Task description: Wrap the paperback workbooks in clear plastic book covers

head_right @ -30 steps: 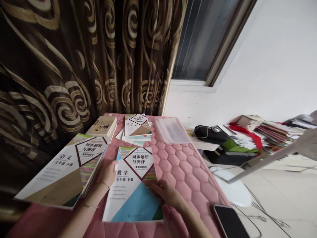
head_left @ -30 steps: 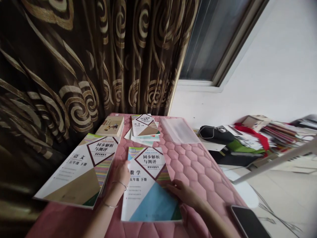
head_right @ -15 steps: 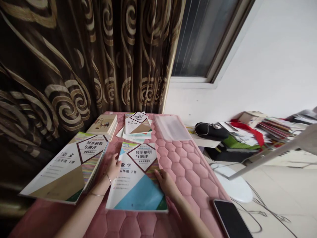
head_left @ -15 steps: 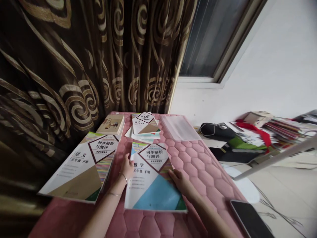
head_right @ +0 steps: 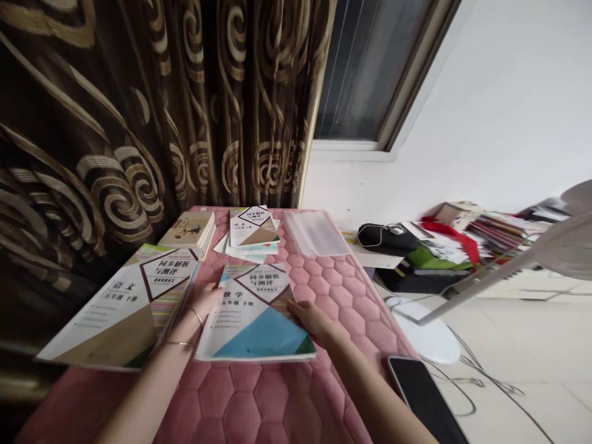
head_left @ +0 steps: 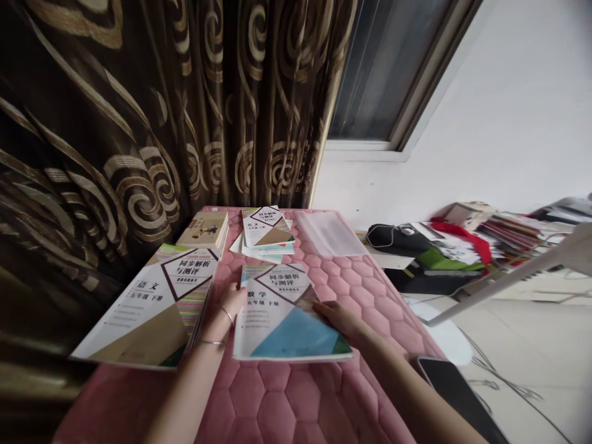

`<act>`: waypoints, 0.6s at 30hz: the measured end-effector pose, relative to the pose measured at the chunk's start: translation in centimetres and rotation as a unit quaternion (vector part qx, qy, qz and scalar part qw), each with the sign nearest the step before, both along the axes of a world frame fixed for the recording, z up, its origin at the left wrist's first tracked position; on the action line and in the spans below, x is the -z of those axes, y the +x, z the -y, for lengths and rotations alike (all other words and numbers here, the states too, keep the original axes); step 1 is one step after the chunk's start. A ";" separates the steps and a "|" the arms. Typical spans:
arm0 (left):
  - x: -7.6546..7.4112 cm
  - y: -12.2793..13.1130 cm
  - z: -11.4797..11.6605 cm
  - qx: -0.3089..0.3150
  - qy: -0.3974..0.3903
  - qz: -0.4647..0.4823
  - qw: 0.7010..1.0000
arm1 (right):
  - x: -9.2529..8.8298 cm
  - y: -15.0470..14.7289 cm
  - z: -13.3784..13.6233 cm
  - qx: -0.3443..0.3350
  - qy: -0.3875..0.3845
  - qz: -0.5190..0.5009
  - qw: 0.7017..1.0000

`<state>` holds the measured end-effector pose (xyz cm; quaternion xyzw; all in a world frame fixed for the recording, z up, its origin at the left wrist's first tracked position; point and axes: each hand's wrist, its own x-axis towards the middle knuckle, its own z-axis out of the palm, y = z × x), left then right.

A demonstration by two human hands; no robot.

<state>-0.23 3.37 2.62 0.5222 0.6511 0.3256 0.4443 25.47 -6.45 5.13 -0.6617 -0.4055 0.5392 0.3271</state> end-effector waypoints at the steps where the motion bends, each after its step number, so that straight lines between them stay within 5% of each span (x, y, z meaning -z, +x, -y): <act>1: 0.3 0.1 0.7 0.003 -0.011 0.006 1.000 | 0.7 0.1 0.2 -0.014 0.001 0.010 1.000; 5: 2.2 0.3 3.1 0.034 -0.023 0.083 0.996 | 3.0 0.2 0.6 -0.034 -0.016 0.081 0.996; 9: 3.3 0.5 4.2 0.033 0.012 0.153 0.988 | 3.4 0.0 0.7 -0.026 0.028 0.072 0.997; 13: 1.8 0.7 4.4 0.055 0.048 0.222 0.972 | 2.4 0.0 0.5 0.001 0.111 0.128 0.986; 18: -1.6 1.4 1.7 0.032 0.057 0.202 0.977 | 0.2 1.1 -1.4 0.003 0.105 0.095 0.990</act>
